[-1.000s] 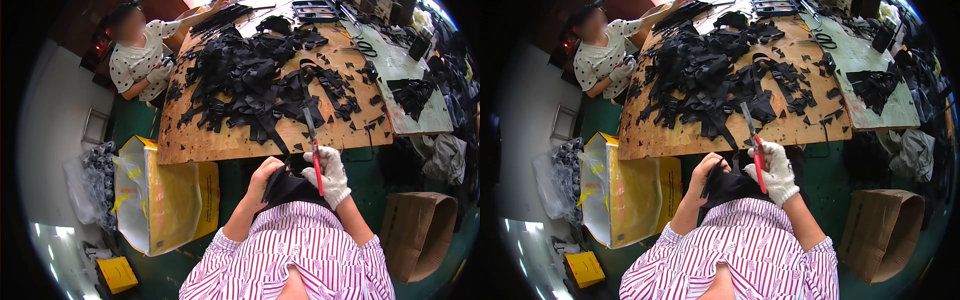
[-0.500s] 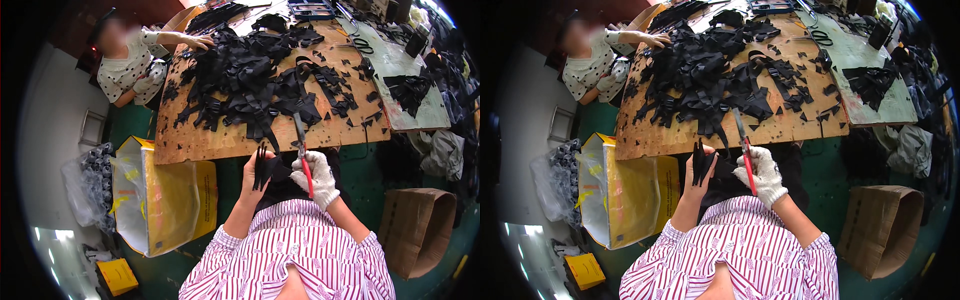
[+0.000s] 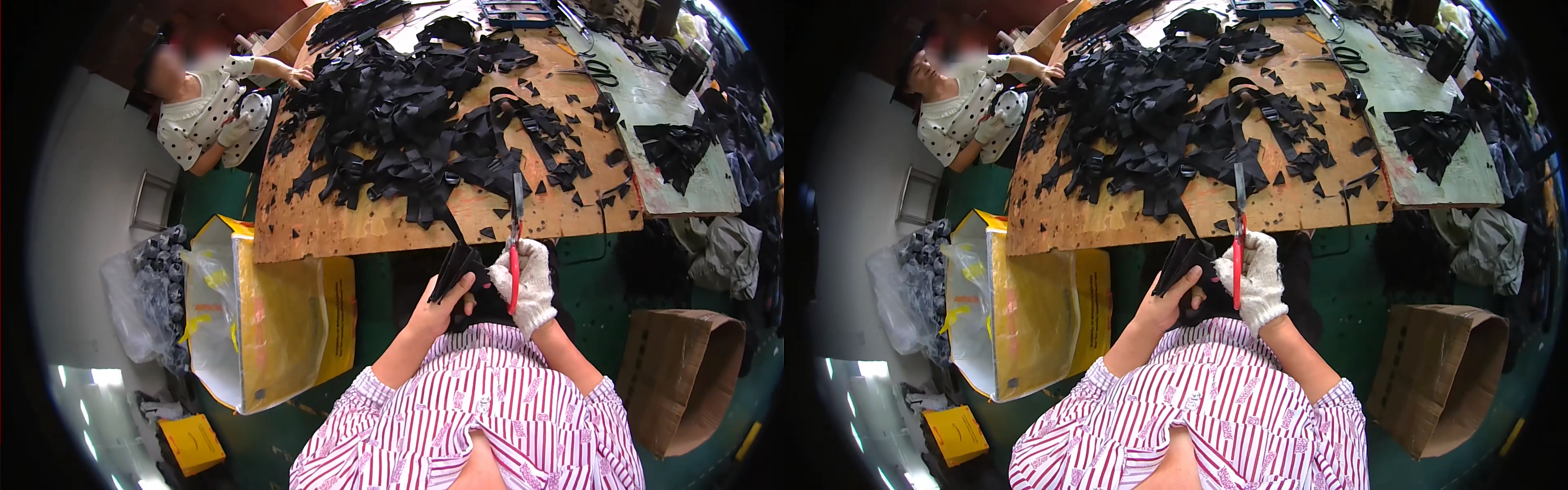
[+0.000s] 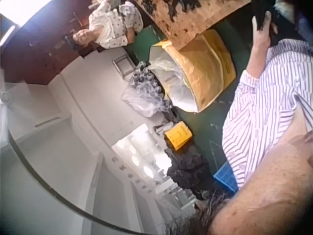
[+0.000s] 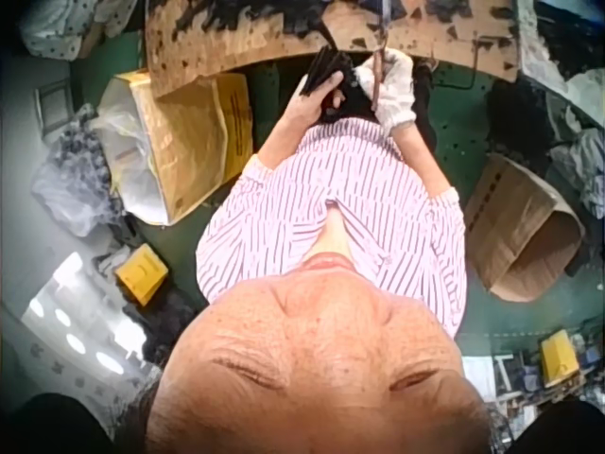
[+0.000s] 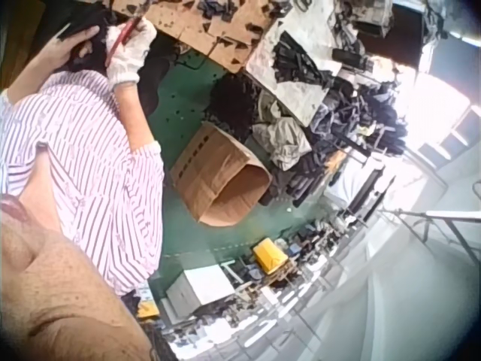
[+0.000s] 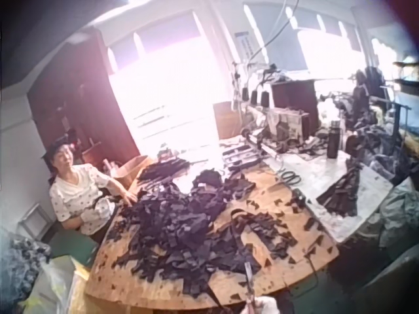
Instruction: The person uses red-handled scissors to cut black fabric strips into smaller pieces. They hold the fabric in their left hand and cut with their right hand, dropping the cut pieces onto a wooden table.
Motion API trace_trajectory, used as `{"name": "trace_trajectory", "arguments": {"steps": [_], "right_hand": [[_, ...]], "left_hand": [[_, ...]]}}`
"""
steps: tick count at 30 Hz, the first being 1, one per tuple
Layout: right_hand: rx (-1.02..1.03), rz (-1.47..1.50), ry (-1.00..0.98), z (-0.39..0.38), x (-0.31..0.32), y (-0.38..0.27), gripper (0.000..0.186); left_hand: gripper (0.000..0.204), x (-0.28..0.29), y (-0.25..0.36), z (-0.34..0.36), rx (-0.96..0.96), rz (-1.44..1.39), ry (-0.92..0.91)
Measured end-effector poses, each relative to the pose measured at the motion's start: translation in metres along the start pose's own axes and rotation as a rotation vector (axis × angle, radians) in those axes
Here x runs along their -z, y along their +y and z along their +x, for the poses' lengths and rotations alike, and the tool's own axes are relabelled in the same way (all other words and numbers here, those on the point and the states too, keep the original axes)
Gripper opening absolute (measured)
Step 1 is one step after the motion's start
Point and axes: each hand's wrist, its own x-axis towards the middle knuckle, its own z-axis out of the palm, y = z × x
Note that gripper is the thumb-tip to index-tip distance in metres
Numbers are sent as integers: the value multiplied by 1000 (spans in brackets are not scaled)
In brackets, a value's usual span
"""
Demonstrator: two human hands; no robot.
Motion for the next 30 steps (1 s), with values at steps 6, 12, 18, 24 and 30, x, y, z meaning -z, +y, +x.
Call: {"name": "trace_trajectory", "arguments": {"steps": [6, 12, 18, 24, 30], "right_hand": [[-226, -45, -130, -4, 16, -10, 49], [-443, 51, -242, -24, 18, -15, 55], [-603, 22, -318, -31, 25, -19, 41], [-297, -230, -317, -32, 21, -6, 41], [-201, -643, -419, -29, 24, -27, 63]], "left_hand": [[18, 16, 13, 3, -180, 131, 120], [19, 22, 10, 11, -262, 91, 169], [23, 24, 16, 8, -293, 192, 237], [22, 23, 19, 11, -296, 253, 240], [26, 24, 17, 11, -319, 203, 268]]}}
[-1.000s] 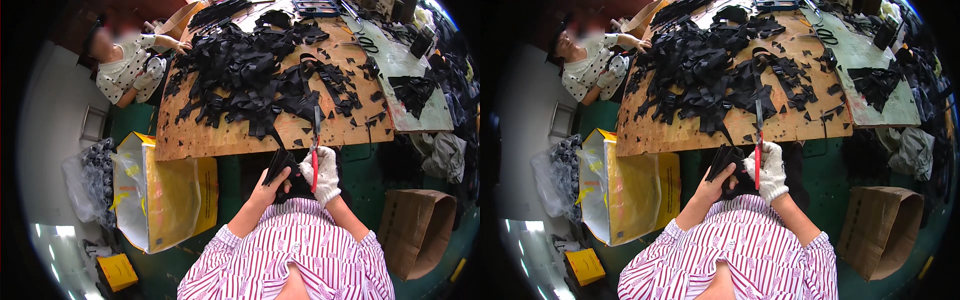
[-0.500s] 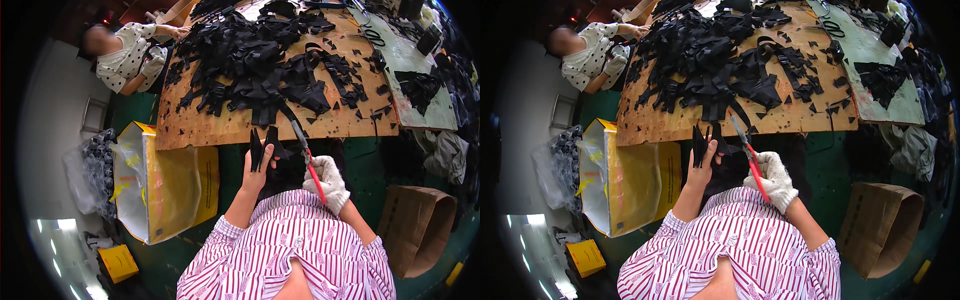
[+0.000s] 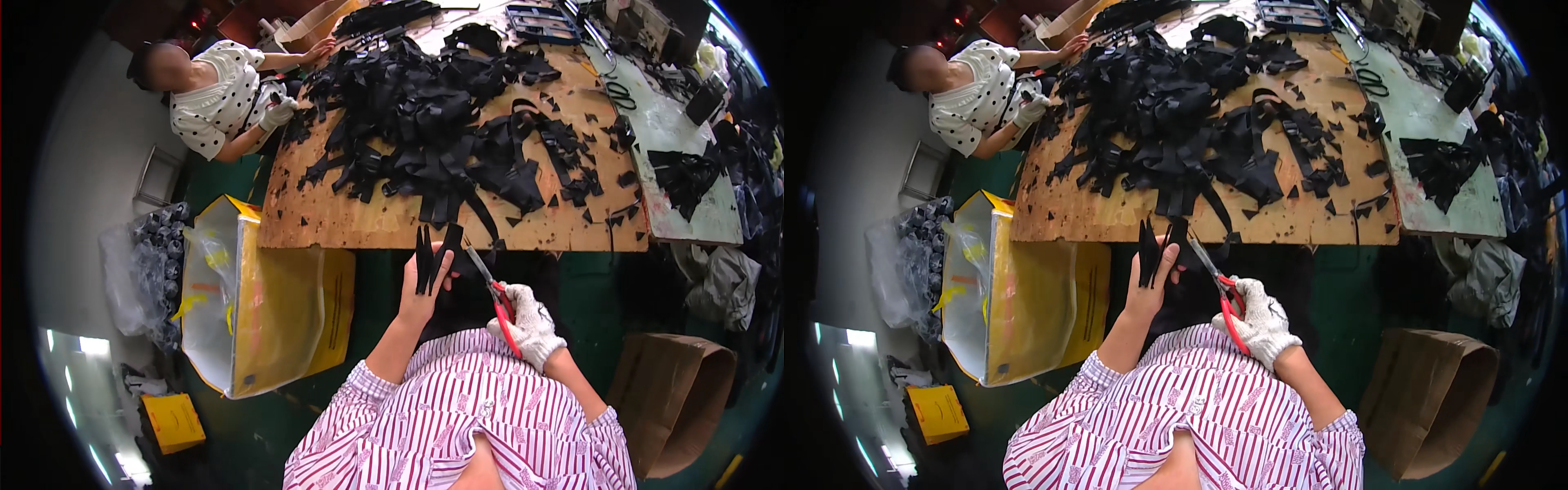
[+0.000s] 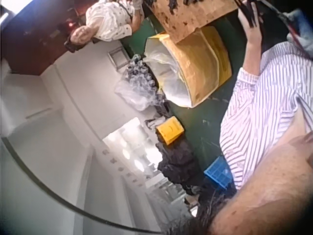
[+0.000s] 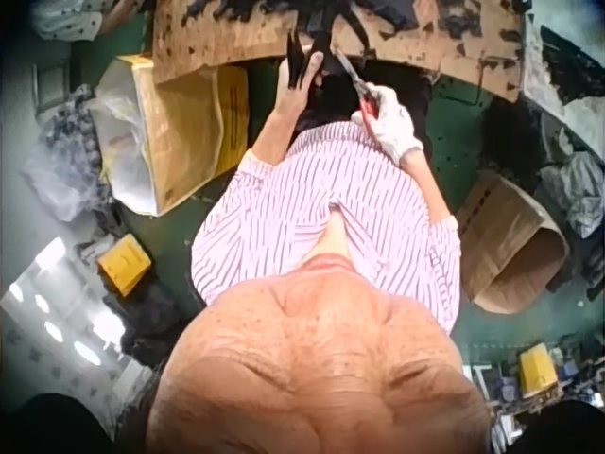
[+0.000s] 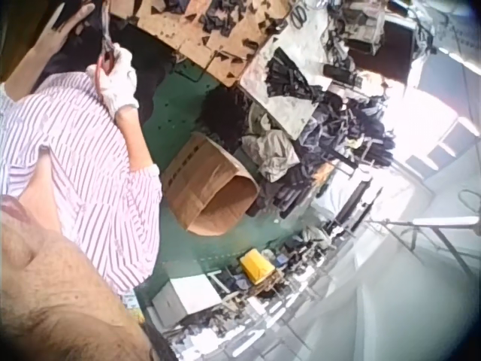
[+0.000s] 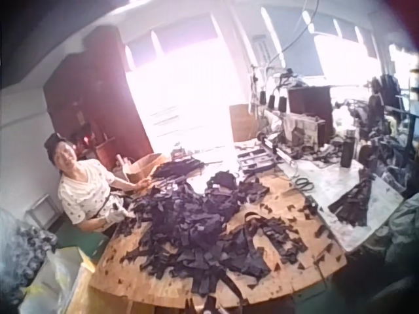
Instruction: The person uses red-handled scissors to cut black fabric strips into smaller pieces. They hold the fabric in their left hand and cut with their right hand, dropping the cut pieces onto a wooden table.
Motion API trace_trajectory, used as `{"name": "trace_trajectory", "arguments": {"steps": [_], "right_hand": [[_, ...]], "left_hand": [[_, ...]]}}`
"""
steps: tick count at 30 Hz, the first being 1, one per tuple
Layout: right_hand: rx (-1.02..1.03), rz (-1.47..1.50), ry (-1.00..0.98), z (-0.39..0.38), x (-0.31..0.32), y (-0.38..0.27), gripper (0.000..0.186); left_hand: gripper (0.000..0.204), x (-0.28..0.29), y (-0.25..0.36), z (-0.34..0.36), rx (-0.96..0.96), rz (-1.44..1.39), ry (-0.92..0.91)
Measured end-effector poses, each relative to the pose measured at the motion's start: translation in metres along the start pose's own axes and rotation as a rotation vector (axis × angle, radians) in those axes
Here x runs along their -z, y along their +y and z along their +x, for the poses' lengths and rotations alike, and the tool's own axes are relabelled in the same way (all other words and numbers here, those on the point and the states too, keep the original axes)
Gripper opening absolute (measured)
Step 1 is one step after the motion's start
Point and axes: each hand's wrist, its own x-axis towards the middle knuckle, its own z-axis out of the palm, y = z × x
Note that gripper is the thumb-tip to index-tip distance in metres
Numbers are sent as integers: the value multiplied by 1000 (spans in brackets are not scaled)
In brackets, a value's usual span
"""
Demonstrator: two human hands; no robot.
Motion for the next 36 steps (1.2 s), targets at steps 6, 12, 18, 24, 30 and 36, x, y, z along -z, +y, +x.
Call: {"name": "trace_trajectory", "arguments": {"steps": [6, 12, 18, 24, 30, 36], "right_hand": [[8, -54, 10, -2, -4, 3, 65], [-10, -30, -1, 3, -2, -6, 60], [-29, 56, 22, 2, -14, 5, 56], [-39, 110, 17, 2, -20, 11, 56], [-39, 101, -4, 6, -18, 8, 53], [-35, 200, 13, 4, -28, 22, 51]], "left_hand": [[18, -5, -5, -4, 70, 0, -21], [21, -10, -9, -8, 72, -16, -50], [21, -12, -9, -8, 115, 8, 14], [20, -16, -8, -7, 125, -2, 37], [11, -19, -5, -14, 131, 37, -55], [16, -18, -4, -11, 115, 88, -19]]}}
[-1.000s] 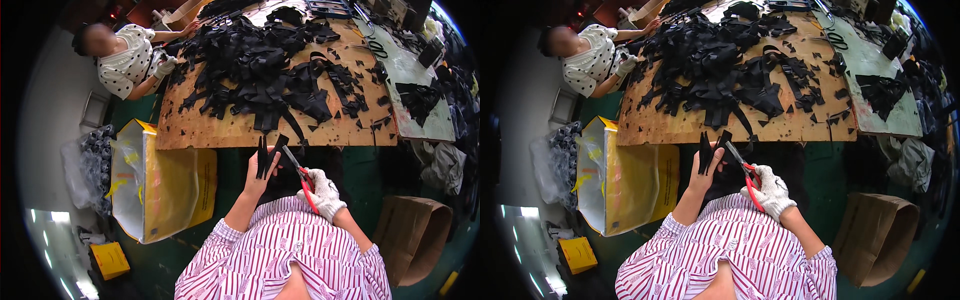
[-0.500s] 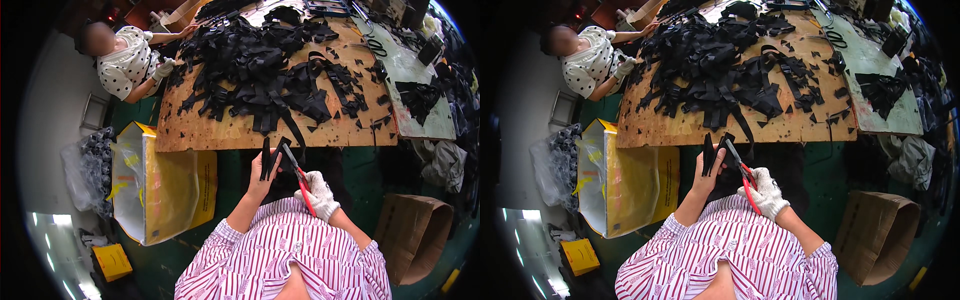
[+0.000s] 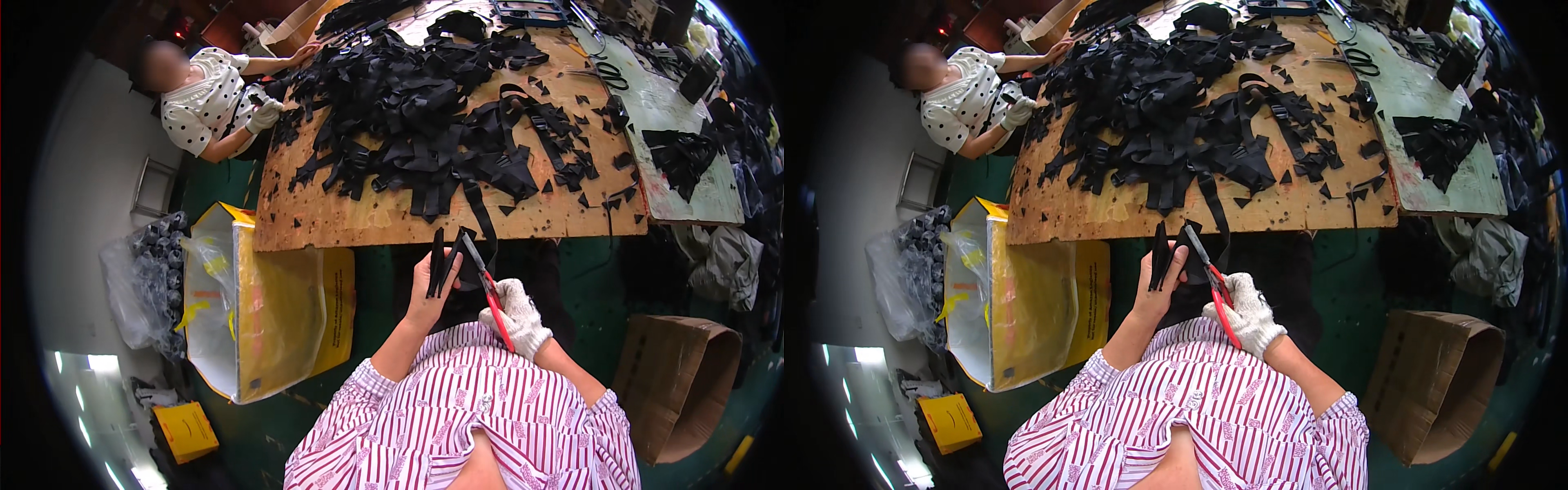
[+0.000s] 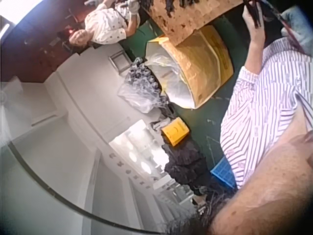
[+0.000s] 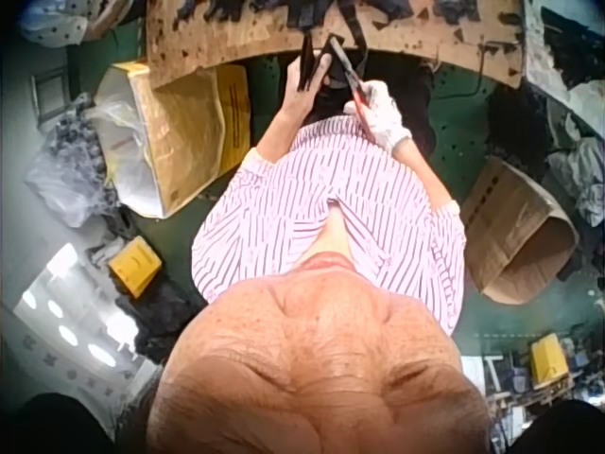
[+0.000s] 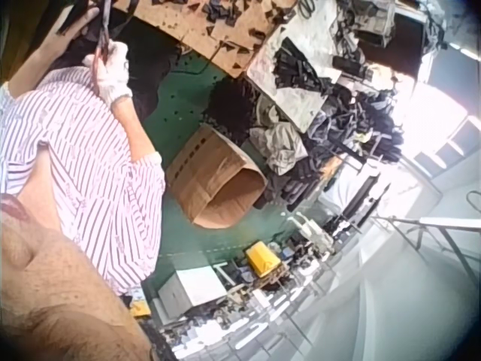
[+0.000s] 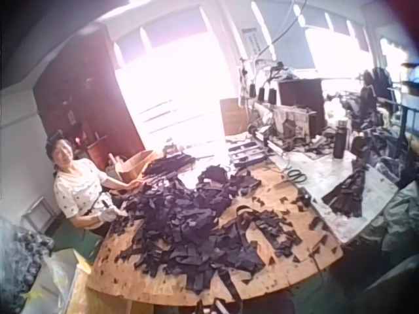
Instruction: The person uses red-handled scissors to cut black fabric strips into smaller pieces. They hold the fabric in their left hand and cut with their right hand, dropping the cut pieces onto a wooden table.
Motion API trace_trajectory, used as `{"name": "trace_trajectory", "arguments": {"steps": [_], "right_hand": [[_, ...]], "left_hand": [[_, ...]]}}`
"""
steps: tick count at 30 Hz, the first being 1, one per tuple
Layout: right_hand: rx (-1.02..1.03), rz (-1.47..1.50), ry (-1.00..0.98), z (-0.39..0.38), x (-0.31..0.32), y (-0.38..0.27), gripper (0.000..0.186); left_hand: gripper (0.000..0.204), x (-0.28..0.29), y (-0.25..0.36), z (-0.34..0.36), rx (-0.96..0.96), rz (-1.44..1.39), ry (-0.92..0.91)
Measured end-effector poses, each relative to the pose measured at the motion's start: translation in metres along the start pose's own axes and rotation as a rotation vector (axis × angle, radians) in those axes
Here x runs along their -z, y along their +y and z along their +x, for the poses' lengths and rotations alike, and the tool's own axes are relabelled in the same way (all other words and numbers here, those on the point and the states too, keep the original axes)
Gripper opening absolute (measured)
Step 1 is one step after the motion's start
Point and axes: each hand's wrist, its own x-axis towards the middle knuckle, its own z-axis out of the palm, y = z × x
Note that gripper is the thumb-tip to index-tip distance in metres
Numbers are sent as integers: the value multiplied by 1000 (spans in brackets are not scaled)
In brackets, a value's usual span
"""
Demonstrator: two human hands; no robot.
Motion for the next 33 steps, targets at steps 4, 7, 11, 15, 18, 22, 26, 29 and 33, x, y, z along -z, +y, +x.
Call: {"name": "trace_trajectory", "arguments": {"steps": [4, 7, 11, 15, 18, 22, 26, 29, 33], "right_hand": [[-19, 33, -40, 4, 1, 2, 50], [-17, 18, -26, 5, 2, -7, 49], [-73, 146, -30, 0, -2, -1, 47], [-79, 156, -42, 1, -2, 0, 45], [-26, 99, -27, 6, -1, -1, 45], [-6, 125, 5, 4, -3, 5, 41], [-181, 492, 87, 7, 5, -15, 30], [-235, 590, 166, 10, 15, -7, 28], [-271, 681, 216, 8, 19, -3, 25]], "left_hand": [[19, 5, -10, 2, -64, 84, -13], [7, 3, -8, -1, -27, 39, -71], [9, 1, -3, -1, -18, 25, -60], [16, 3, -3, 1, -19, 3, -62], [20, 1, -5, -2, -16, 44, -86], [21, 3, -3, -1, 16, 69, -137], [21, 14, -9, -5, 121, -79, -99], [37, 31, -1, -3, 43, -162, -159], [64, 53, 5, 1, -51, -346, -401]]}}
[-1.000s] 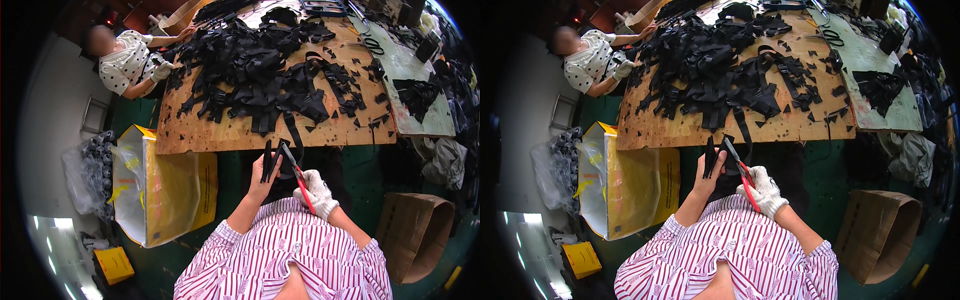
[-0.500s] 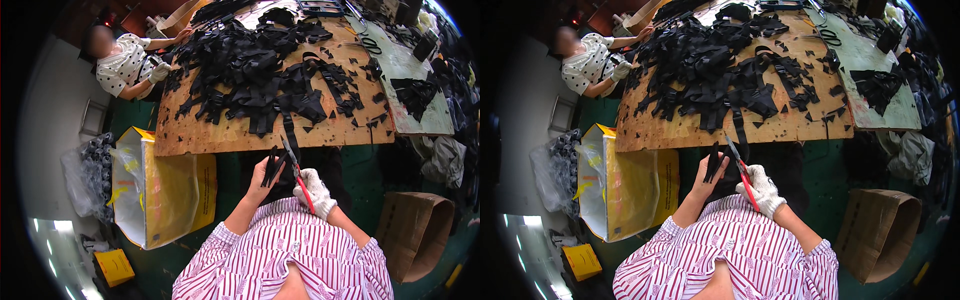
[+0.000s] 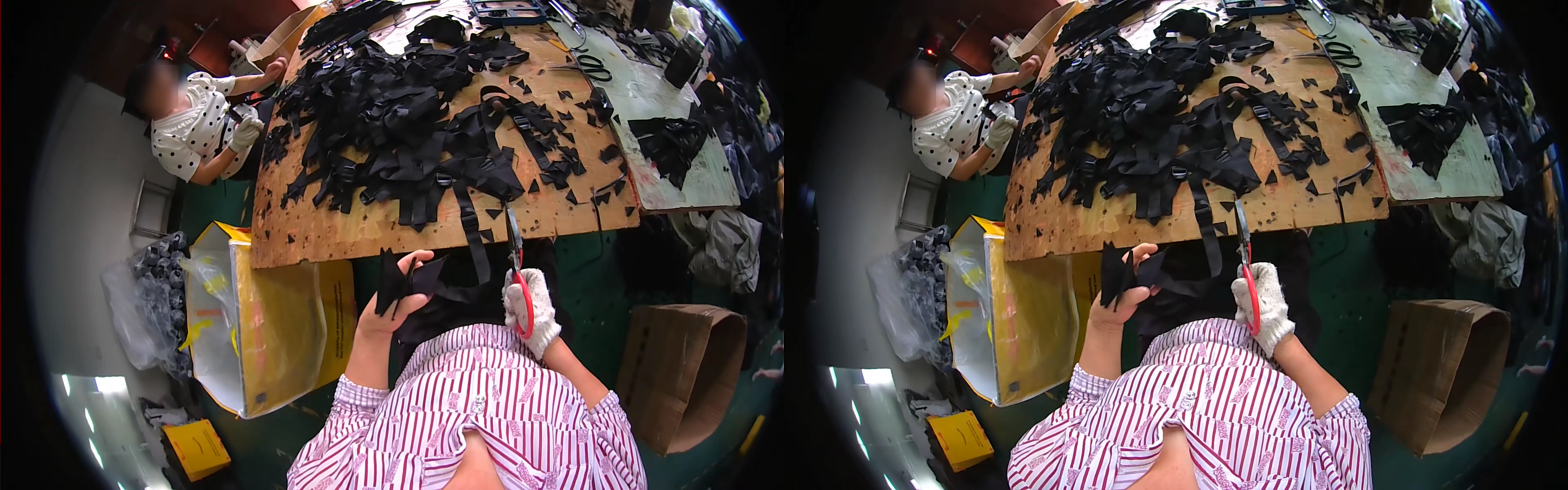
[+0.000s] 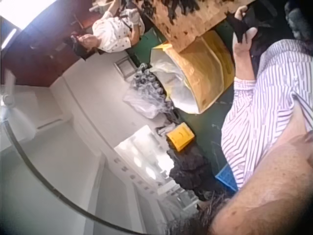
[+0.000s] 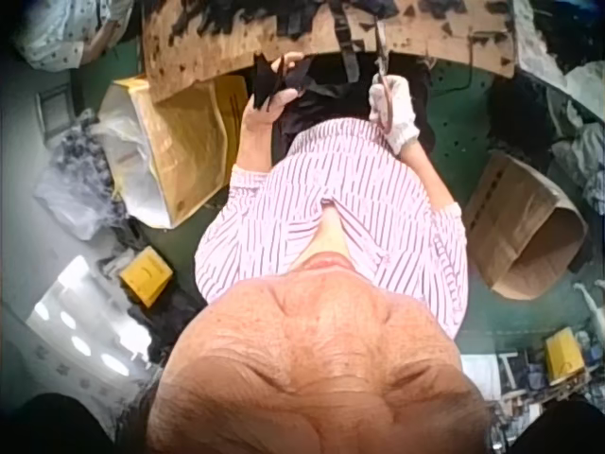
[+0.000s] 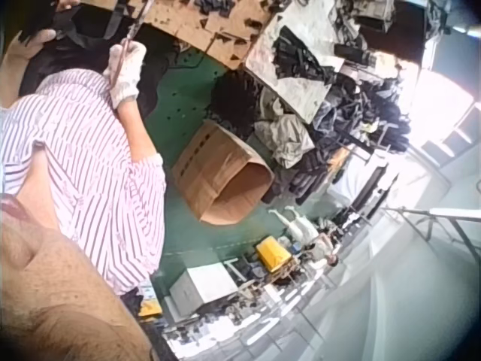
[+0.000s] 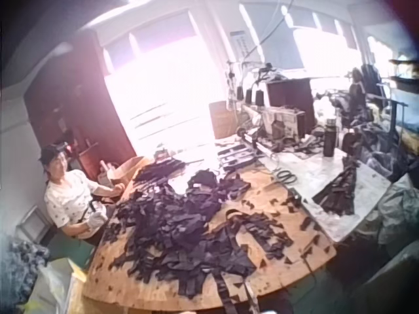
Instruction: The person uses red-handled scissors to cut black fabric strips into smaller pieces. They hold the fabric in their left hand and cut with their right hand, dropping the cut pieces onto a wooden table.
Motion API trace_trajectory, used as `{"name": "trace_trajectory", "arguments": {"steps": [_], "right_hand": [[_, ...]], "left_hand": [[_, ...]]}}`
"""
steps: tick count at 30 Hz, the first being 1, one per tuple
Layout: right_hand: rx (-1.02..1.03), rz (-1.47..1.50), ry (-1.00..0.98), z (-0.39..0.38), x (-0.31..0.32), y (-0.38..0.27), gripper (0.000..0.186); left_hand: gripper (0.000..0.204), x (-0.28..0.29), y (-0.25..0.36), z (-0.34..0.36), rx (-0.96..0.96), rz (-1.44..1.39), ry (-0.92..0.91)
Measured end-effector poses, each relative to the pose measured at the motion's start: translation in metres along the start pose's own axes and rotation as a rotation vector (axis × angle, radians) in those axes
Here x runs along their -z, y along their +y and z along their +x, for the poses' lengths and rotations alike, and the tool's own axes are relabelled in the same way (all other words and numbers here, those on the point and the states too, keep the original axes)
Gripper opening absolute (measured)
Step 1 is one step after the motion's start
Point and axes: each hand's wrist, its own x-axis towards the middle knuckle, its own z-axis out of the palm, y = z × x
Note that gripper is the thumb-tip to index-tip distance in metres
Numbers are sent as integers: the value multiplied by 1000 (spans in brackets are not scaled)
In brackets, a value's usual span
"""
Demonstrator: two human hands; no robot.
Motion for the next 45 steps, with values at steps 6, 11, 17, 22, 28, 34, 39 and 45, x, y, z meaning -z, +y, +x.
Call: {"name": "trace_trajectory", "arguments": {"steps": [6, 11, 17, 22, 28, 34, 39, 45], "right_hand": [[55, 77, 0, -1, 3, 0, 25], [47, -19, 7, -1, -2, -5, 33], [163, -28, -115, -10, -15, -18, 52], [490, -205, -39, -3, 0, -7, 47], [342, 12, -150, -6, -7, -8, 41], [234, 242, 2, -8, 6, -24, 40], [286, 299, 58, -1, 27, -12, 35], [266, 314, 58, -2, 31, -12, 35]], "left_hand": [[41, 6, 4, 0, 34, -462, 123], [28, -38, -4, 13, 150, 284, 595], [29, -73, -43, 21, -22, 521, 154], [39, -69, -23, 21, 92, 382, -242], [23, -73, -20, 20, 475, -72, 212], [20, -22, 54, 46, -478, 474, 377], [9, -9, 110, 75, -553, 252, 535], [30, -46, 32, 172, -592, 1272, 27]]}}
